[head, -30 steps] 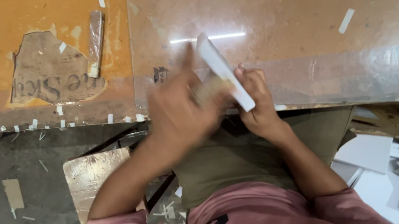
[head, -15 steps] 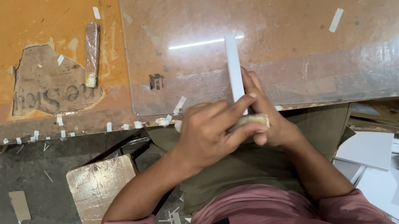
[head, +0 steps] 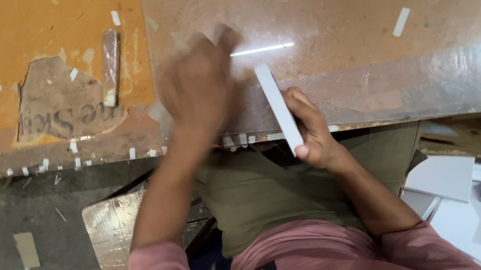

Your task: The person sands the edges of white rectangular frames using a small sanding block. They handle each frame one at a time, sanding multiple edges before placing the finished frames into a cardboard box.

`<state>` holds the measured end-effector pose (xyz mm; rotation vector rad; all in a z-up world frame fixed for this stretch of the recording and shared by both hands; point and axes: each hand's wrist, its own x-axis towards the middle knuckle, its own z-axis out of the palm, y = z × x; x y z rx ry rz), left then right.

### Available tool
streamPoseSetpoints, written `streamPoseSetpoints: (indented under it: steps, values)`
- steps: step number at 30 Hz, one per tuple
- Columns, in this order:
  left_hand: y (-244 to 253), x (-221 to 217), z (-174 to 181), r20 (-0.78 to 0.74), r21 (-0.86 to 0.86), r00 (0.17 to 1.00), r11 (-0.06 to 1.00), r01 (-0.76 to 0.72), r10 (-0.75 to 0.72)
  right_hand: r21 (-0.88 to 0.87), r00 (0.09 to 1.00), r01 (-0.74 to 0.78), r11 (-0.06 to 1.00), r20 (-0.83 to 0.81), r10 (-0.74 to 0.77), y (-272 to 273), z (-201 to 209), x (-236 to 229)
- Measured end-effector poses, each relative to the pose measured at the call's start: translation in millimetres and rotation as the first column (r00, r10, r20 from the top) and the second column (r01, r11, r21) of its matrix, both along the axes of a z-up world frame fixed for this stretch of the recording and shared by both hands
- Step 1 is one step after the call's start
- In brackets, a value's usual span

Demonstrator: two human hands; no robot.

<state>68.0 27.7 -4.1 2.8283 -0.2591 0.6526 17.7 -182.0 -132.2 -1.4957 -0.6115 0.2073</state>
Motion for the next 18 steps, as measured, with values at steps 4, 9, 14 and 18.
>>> streamPoseSetpoints:
  steps: [4, 9, 14, 18]
  values:
    - [25.1, 15.8, -17.7, 0.029, -0.325, 0.997, 0.944, -0.06, 0.073, 0.003, 0.999, -0.003, 1.0, 0.048, 0.003, -3.4, 2.4, 1.2]
    - [3.0, -33.2, -35.7, -0.001, -0.16, 0.998, 0.985, 0.065, -0.066, -0.006, 0.998, -0.037, 0.999, 0.05, 0.037, -1.8, -1.2, -6.5]
    - [-12.3, -53.9, -2.0, -0.059, -0.255, 0.964, 0.938, 0.236, -0.259, 0.087, 0.99, -0.055, 0.995, -0.127, 0.066, -7.4, -1.8, 1.7]
    - [-9.3, -61.1, -2.6, -0.168, -0.47, 0.962, 0.875, 0.115, -0.217, 0.397, 0.89, 0.144, 0.906, -0.452, 0.057, -13.2, -6.9, 8.5]
